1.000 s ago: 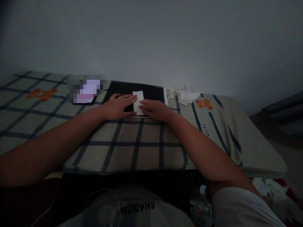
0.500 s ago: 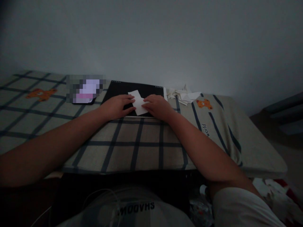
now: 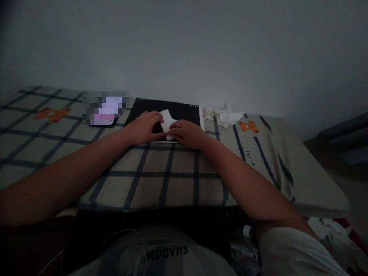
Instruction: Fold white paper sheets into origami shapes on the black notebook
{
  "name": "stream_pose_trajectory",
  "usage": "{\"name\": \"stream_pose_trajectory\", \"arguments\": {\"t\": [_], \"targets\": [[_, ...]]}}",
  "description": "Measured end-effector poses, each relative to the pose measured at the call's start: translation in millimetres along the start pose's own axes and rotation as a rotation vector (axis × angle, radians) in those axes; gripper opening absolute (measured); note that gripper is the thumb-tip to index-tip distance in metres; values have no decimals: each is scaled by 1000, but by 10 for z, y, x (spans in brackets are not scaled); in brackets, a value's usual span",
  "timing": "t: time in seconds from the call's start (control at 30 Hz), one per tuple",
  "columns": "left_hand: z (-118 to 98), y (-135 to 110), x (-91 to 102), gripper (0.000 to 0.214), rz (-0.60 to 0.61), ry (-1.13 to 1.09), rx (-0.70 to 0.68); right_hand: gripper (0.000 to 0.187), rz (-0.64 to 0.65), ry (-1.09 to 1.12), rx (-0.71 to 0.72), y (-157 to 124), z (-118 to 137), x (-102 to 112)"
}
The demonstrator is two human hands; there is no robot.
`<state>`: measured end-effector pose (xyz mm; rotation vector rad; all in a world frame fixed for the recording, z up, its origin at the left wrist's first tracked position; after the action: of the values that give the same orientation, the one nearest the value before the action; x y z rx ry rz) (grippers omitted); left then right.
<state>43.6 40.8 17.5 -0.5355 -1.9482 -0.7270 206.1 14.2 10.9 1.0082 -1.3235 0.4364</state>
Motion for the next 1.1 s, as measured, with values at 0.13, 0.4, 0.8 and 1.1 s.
{"name": "stream_pose_trajectory", "arguments": {"t": [0.13,0.4,0.8,1.1], "targets": [[14,17,-4,57,-6,29,13,33,-7,10,-5,-9,7,17],[-39,-21,-26,63,-36,30,7,28,-35,23,-4,-10,38,60],[-68,-12,-3,69,-21,86,43,27,-50,29,-17,-17,23,54],[101,25,84,40,-25,-43,86,29,-38,55,-7,-21,30,78]]}}
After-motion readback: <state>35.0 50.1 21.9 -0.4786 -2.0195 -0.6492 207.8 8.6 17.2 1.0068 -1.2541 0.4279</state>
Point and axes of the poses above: each hand's wrist, its own y-axis towards the middle knuckle, its own x-axis out of the back of the hand, z = x × y, the point moved 6 cm from there along y, towards the middle knuckle, and after that the axes turned 14 degrees about -y, right-handed, at the moved point
